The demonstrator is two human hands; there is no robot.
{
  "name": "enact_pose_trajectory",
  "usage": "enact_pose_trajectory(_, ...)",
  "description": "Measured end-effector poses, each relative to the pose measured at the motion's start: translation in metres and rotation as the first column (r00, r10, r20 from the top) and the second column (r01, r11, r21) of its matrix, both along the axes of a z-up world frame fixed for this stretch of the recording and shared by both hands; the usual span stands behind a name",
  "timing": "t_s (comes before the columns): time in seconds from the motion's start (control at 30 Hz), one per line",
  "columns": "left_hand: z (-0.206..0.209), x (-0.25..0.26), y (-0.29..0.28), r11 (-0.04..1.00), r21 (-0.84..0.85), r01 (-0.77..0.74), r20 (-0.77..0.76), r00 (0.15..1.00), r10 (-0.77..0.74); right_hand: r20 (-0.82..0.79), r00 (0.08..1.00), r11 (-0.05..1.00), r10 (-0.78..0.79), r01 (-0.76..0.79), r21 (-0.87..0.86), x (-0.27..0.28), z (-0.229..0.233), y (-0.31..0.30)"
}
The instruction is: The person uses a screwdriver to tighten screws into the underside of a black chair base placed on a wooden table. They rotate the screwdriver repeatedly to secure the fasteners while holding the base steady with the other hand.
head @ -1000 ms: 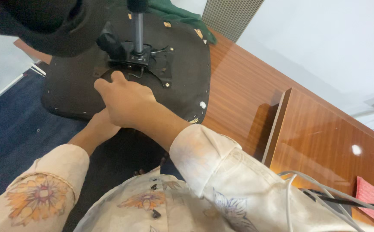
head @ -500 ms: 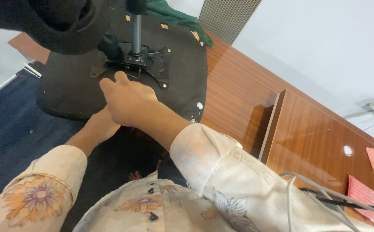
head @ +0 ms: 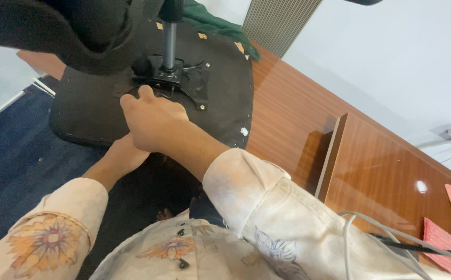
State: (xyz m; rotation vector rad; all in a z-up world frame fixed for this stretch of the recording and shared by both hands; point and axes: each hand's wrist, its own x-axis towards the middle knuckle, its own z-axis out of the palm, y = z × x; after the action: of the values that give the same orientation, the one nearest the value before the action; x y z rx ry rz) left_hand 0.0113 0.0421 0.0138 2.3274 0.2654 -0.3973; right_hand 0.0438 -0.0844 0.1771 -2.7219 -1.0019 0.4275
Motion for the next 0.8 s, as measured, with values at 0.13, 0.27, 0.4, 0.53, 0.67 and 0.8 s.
enact_pose_trajectory(0.13,-0.004,0.002,0.001,1.000,0.019,-0.002,-0.008,1.000,0.002,0.037,0.999,0.998,0.003,-0.001,-0.055,0.000,0.001,0.007)
enact_pose_trajectory(0.27,-0.009,0.003,0.004,0.999,0.035,-0.018,-0.014,1.000,0.019,0.009,0.999,0.994,-0.038,0.038,-0.107,0.000,0.006,0.007)
enact_pose_trajectory(0.4,-0.013,0.003,0.006,0.999,0.046,0.013,0.061,0.998,-0.016,-0.120,0.985,0.987,-0.126,0.113,-0.115,0.003,0.011,0.003)
enact_pose_trajectory(0.53,-0.011,0.001,0.007,0.995,0.082,-0.063,-0.029,0.997,0.065,-0.077,0.995,0.995,-0.069,0.063,-0.075,0.008,0.011,-0.006)
enact_pose_trajectory(0.67,-0.007,0.002,0.006,0.994,0.097,-0.058,-0.016,0.998,0.060,-0.044,0.996,0.997,-0.071,0.072,0.026,0.013,0.004,-0.015)
enact_pose_trajectory(0.8,-0.002,0.003,0.005,0.991,0.122,-0.056,-0.067,0.996,0.065,0.032,0.999,0.998,-0.042,0.040,0.056,0.013,-0.005,-0.018)
